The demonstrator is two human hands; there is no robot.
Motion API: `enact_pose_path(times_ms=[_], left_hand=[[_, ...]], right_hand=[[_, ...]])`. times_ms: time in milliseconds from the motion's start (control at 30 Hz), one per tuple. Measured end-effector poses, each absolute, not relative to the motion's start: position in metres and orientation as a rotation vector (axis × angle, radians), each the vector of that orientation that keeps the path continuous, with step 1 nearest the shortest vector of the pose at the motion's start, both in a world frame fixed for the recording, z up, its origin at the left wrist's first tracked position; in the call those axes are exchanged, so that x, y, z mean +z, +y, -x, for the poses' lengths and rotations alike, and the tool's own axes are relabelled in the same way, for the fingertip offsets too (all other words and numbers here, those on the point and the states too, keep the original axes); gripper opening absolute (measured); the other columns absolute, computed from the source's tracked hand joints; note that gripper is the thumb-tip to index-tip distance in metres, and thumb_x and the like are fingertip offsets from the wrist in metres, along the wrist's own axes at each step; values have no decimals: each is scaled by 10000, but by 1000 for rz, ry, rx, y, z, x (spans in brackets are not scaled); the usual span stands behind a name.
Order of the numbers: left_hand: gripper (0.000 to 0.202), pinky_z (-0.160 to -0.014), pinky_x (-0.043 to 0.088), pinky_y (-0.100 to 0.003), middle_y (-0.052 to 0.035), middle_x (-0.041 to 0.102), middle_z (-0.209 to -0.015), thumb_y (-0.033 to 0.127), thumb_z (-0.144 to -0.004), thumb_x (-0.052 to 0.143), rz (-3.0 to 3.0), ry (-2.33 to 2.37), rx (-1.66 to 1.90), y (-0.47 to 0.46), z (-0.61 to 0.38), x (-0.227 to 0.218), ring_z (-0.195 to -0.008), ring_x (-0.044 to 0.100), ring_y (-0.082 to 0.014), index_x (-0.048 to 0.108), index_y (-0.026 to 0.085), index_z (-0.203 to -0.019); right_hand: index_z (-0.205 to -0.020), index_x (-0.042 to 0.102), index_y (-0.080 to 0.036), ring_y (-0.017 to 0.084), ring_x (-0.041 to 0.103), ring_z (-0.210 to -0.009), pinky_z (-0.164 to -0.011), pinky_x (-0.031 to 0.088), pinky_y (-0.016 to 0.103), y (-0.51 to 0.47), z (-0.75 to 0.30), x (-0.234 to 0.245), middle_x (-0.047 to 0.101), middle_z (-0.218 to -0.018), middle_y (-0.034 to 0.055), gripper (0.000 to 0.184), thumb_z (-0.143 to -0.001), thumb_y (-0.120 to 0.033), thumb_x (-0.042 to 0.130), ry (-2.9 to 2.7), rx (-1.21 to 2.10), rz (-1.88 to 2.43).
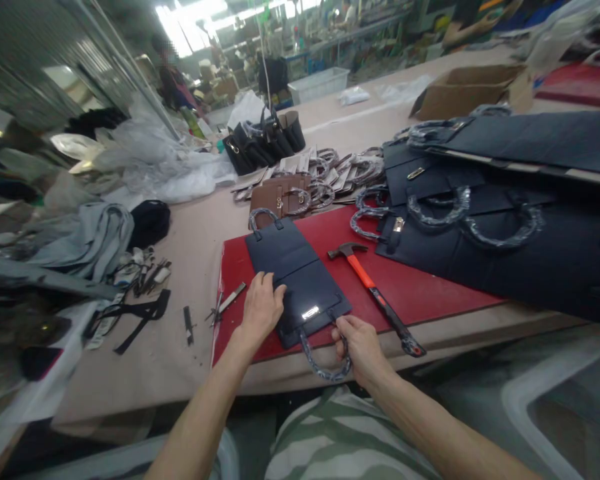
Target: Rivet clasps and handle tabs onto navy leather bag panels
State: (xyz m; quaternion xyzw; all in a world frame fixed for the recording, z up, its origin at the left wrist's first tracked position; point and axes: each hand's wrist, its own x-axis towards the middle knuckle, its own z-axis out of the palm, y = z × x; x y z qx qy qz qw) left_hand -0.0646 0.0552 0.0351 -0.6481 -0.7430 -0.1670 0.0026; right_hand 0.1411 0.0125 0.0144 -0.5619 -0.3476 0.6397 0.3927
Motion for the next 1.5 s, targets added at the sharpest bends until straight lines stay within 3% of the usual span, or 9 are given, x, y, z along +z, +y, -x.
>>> enact_pose_path(times_ms=[133, 200, 300, 367, 500, 700, 1200, 1333, 1500], left_hand=[[535, -1160, 377, -533, -221, 409, -1505, 411, -950, 525, 2008, -2442, -618, 23, 59, -1, -1434, 360, -377, 504, 93, -1380], [572, -1187, 323, -563, -210, 350, -1553, 430, -936, 547, 2054, -2385, -611, 18, 54, -8, -1475, 268, -399, 498, 103, -1403], [579, -1191, 304, -585, -213, 351, -1555, 427, -935, 542, 2067, -2320, -613, 20, 51, -14, -1488, 222, -413, 502, 97, -1409], [576, -1188, 309, -590, -207, 362, -1551, 428, -936, 535, 2089, -2277, -618, 23, 51, -17, -1489, 215, -417, 510, 97, -1406], [563, -1173, 330, -600, -198, 390, -1533, 434, -937, 514, 2134, -2196, -632, 31, 48, -24, -1479, 226, -430, 538, 96, -1387], [559, -1162, 344, -611, -185, 397, -1531, 433, -939, 504, 2173, -2117, -643, 37, 42, -31, -1480, 211, -442, 538, 109, -1393], [577, -1202, 263, -610, -168, 348, -1574, 406, -906, 589, 2274, -2200, -610, 34, 36, -4, -1502, 156, -429, 511, 142, -1413], [585, -1216, 241, -601, -186, 352, -1567, 415, -903, 600, 2289, -2213, -636, 32, 33, 3, -1499, 164, -431, 518, 129, -1407], [536, -1215, 299, -550, -167, 395, -1545, 422, -920, 590, 2293, -2223, -728, 35, 41, 3, -1484, 258, -372, 534, 152, -1379]], right_hand=[[-665, 551, -202, 158, 565, -482, -493, 388, 270, 12, -158, 22, 610, -597, 26, 284, -854, -402, 481, -1356, 1532, 1527], [-698, 592, -200, 199, 630, -629, -612, 424, 300, 19, -176, 29, 641, -651, 55, 294, -917, -348, 462, -1830, 1120, 1627], [-955, 648, -176, 254, 640, -907, -786, 436, 339, 36, -207, 39, 682, -947, 117, 189, -946, -300, 506, -2118, 369, 1743], [-1060, 625, -166, 279, 609, -998, -802, 435, 344, 48, -222, 41, 642, -1083, 137, 209, -911, -311, 599, -2210, 148, 1826], [-1063, 595, -174, 225, 638, -889, -665, 413, 295, 64, -239, 34, 618, -1024, 90, 158, -952, -274, 544, -2363, 196, 1996], [-1014, 581, -180, 199, 663, -823, -604, 363, 284, 78, -253, 25, 622, -981, 66, 141, -985, -275, 481, -2229, 116, 2124], [-1002, 601, -143, 251, 630, -824, -604, 385, 331, 87, -264, 24, 629, -981, 120, 221, -978, -294, 441, -2461, -72, 1881], [-1144, 608, -106, 330, 606, -989, -728, 467, 407, 79, -240, 29, 615, -1156, 197, 346, -970, -354, 442, -2389, -208, 1627], [-1269, 588, -147, 346, 546, -1204, -965, 466, 491, 70, -186, 3, 570, -1326, 193, 475, -957, -471, 436, -2396, 89, 1057]])
